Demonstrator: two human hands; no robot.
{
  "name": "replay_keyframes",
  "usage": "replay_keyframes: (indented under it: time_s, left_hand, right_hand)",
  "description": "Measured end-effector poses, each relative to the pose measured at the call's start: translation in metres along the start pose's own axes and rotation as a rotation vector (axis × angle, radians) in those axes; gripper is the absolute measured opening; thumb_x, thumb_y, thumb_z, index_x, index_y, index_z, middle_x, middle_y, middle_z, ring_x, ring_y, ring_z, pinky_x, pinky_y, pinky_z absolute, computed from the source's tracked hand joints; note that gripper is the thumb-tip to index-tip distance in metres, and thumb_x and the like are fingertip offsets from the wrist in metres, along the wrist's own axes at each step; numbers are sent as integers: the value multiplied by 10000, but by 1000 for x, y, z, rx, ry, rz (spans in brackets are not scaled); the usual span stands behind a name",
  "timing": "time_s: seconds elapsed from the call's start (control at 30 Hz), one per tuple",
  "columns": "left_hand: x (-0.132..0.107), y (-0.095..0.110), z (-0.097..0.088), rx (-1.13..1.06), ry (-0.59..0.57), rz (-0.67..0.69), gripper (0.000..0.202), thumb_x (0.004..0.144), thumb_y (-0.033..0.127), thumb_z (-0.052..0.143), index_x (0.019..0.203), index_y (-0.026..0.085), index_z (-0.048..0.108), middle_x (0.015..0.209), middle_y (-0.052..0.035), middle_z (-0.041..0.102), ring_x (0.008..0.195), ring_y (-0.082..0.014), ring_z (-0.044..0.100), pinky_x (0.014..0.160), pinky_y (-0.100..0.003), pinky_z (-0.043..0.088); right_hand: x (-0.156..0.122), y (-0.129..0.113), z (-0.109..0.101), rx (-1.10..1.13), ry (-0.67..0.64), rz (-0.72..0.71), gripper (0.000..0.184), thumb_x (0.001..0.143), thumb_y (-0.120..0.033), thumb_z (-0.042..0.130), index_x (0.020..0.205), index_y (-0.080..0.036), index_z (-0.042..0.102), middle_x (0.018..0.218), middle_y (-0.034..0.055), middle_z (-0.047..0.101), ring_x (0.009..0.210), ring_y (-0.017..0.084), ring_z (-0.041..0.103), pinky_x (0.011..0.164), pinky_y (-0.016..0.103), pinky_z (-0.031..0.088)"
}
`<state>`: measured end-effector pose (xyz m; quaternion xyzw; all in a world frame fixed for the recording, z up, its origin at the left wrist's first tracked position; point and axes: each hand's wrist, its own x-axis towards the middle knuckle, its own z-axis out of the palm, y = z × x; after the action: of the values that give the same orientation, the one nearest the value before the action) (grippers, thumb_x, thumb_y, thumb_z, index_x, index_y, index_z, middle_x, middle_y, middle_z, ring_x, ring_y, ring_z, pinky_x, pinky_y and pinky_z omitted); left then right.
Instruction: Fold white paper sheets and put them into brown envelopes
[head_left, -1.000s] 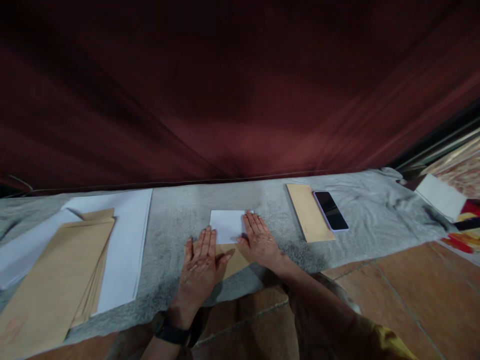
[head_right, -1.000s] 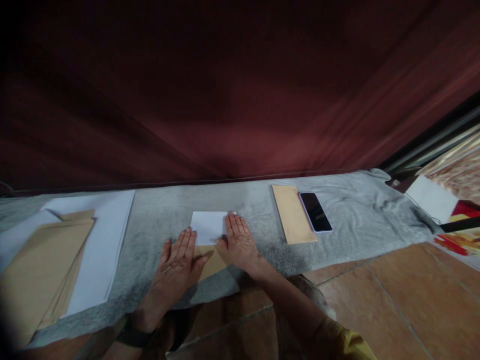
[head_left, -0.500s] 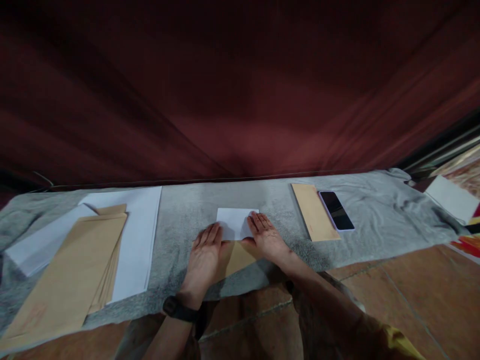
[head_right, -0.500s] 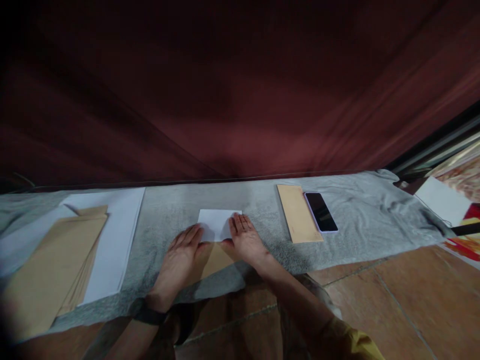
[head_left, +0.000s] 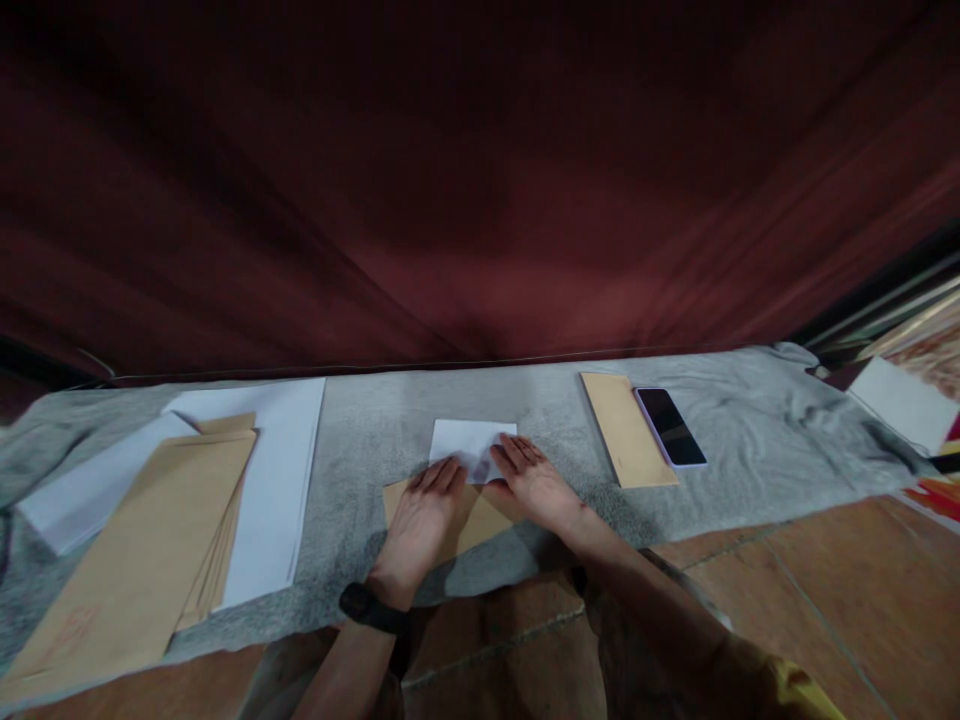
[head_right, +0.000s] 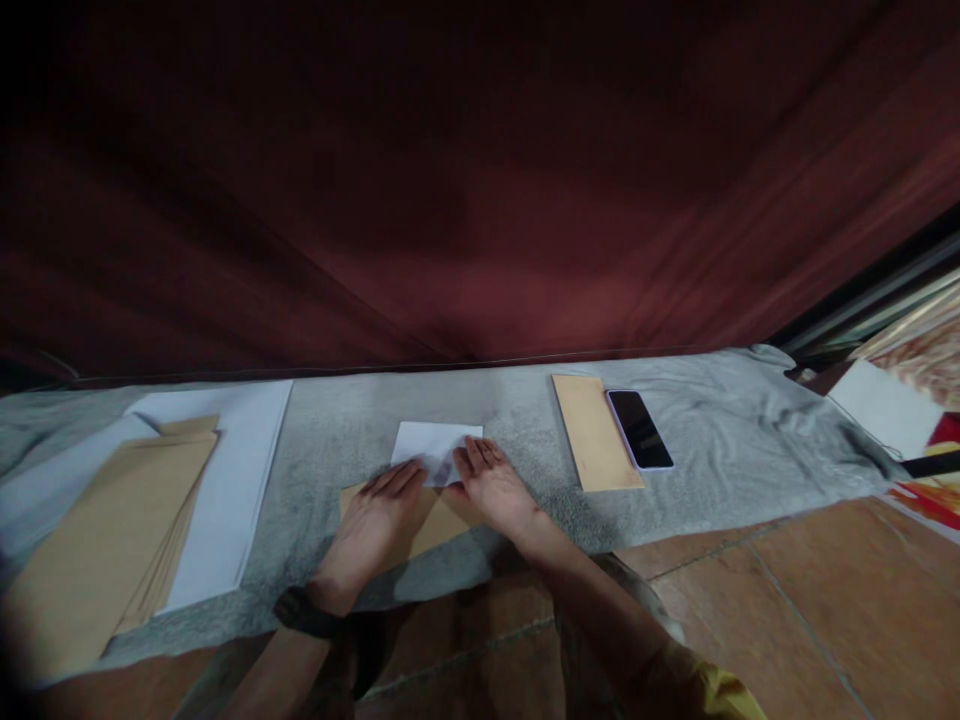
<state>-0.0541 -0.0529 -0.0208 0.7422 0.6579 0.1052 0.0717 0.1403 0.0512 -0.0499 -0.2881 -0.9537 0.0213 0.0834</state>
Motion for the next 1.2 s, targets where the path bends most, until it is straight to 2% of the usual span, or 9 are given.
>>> replay_keyframes:
  time_s: [0.33, 0.43, 0.5, 0.6, 0.7, 0.8, 0.9, 1.03, 1.2]
  left_hand:
    - [2, -2, 5, 73, 90, 65, 431, 885, 63, 435, 1244, 175, 645, 1298, -118, 679, 1214, -269, 611, 1030, -453, 497]
    - [2, -4, 5, 95, 174, 80, 410, 916, 91, 415, 1239, 195, 645, 1279, -100, 694, 1205, -260, 622, 1080, -456, 466]
    - [2, -5, 0, 78, 274, 70, 410, 944, 110, 410, 1280, 218, 620, 1342, -89, 668, 1281, -258, 583, 1168, -488, 375]
    - [3, -8, -13, -64, 508, -100, 476, 983, 248, 479, 1458, 235, 466, 1551, -104, 484, 1447, -279, 420, 1237, -545, 244]
    - [7, -13, -23, -472, 698, -416, 654, 948, 442, 568, 1531, 218, 373, 1600, -141, 402, 1463, -290, 397, 1209, -506, 324]
    - [13, -11, -22, -1126, 600, -598, 658, 919, 541, 581, 1460, 181, 483, 1450, -167, 579, 1311, -274, 576, 1123, -450, 444]
    - [18, 3, -14, -1590, 382, -624, 647, 839, 564, 681, 1334, 155, 599, 1290, -160, 694, 1139, -264, 683, 1003, -407, 529]
    - [19, 22, -4, -1733, 262, -663, 539, 700, 453, 837, 1113, 130, 711, 1119, -124, 768, 991, -252, 727, 884, -333, 562]
    - [16, 26, 2, -1794, 212, -701, 452, 699, 436, 838, 1040, 156, 737, 1094, -110, 777, 927, -241, 747, 832, -332, 578]
  right_hand:
    - [-3, -9, -1, 58, 23, 15, 490, 931, -229, 602, 1400, -94, 557, 1493, 227, 504, 1381, 316, 481, 1196, 479, 335]
    - [-3, -10, -5, 82, 16, 10, 504, 930, -109, 529, 1433, -131, 526, 1492, 192, 520, 1383, 286, 482, 1183, 469, 359]
    - [-2, -7, -11, 145, 20, 27, 532, 923, -55, 470, 1447, -133, 512, 1477, 171, 543, 1361, 265, 506, 1169, 441, 379]
    - [0, 5, -24, 414, 85, 163, 503, 955, -93, 398, 1438, -147, 527, 1422, 149, 600, 1269, 257, 585, 1101, 426, 445]
    - [2, 14, -33, 947, 201, 399, 388, 1017, -335, 409, 1271, -168, 649, 1182, 115, 733, 1060, 266, 688, 945, 416, 538]
    - [5, 9, -33, 1568, 196, 559, 491, 920, -599, 557, 1082, -157, 697, 937, 85, 762, 880, 258, 718, 816, 391, 570]
    - [7, -8, -24, 1888, 107, 609, 527, 758, -637, 746, 999, -170, 710, 899, 67, 755, 818, 232, 715, 773, 361, 562]
    - [8, -23, -9, 1904, 114, 644, 479, 715, -618, 790, 916, -187, 726, 853, 40, 752, 779, 198, 694, 738, 323, 544]
    - [9, -22, -5, 1896, 150, 656, 459, 730, -615, 776, 907, -195, 721, 881, 35, 755, 785, 189, 684, 750, 313, 542]
